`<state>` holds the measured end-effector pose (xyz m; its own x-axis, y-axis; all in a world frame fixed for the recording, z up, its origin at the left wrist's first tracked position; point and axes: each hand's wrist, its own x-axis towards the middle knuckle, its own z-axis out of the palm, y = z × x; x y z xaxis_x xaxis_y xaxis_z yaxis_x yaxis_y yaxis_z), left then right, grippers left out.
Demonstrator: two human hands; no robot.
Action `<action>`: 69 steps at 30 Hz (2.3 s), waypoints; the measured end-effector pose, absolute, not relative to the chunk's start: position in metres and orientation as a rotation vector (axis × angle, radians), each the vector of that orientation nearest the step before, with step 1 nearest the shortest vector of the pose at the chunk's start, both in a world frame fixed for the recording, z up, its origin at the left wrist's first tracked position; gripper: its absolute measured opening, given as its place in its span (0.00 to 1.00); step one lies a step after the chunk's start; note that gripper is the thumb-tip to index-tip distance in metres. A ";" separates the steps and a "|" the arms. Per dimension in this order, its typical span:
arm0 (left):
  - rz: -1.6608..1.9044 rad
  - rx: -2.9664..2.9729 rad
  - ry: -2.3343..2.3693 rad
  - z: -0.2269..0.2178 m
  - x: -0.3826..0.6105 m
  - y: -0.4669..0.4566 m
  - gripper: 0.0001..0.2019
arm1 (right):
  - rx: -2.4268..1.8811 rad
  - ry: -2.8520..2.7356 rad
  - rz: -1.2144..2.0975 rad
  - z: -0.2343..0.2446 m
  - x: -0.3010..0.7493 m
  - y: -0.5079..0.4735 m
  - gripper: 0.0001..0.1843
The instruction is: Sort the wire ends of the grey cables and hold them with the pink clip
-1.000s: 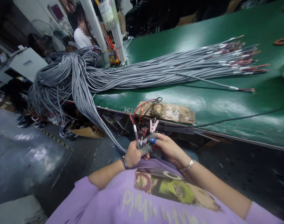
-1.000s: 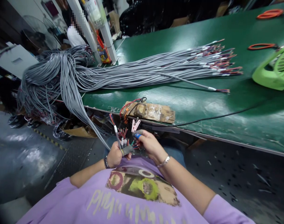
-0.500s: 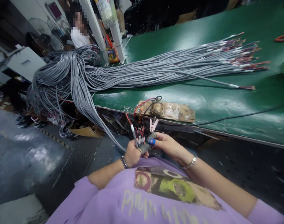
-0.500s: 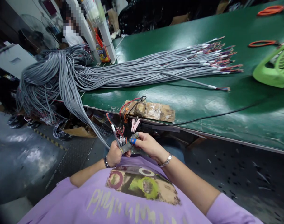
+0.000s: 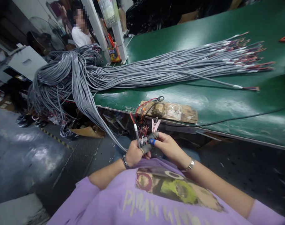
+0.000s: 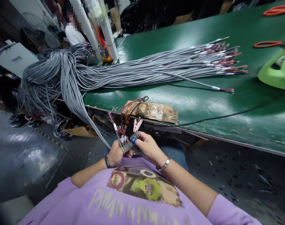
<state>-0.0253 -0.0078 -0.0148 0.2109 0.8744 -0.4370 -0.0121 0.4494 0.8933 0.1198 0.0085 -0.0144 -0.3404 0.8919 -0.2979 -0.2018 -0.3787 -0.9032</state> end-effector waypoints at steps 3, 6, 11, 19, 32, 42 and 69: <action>0.835 0.886 1.226 -0.017 -0.024 -0.010 0.29 | -1.119 -0.830 1.853 -0.029 0.114 0.008 0.12; 0.855 0.891 1.235 -0.018 -0.024 -0.011 0.30 | -1.175 -0.644 1.777 -0.037 0.116 0.013 0.14; 0.894 0.902 1.231 -0.020 -0.026 -0.012 0.29 | -1.077 -0.561 1.921 -0.026 0.127 0.020 0.16; 0.823 0.906 1.243 -0.012 -0.023 -0.010 0.27 | -1.123 -0.825 1.850 -0.016 0.123 0.016 0.23; 0.841 0.914 1.227 -0.014 -0.024 -0.011 0.30 | -1.139 -0.725 1.808 -0.022 0.113 0.015 0.17; 0.943 0.804 1.182 0.000 -0.014 0.000 0.27 | -0.963 -0.496 1.920 -0.029 0.127 0.039 0.21; 0.911 0.799 1.174 0.000 -0.009 0.012 0.26 | -0.745 -0.640 1.894 -0.044 0.117 0.047 0.28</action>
<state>-0.0091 0.0123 -0.0004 0.1341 0.9039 -0.4063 -0.1683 0.4248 0.8895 0.1170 0.0469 -0.0444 -0.3462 0.9117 -0.2214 -0.5903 -0.3951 -0.7039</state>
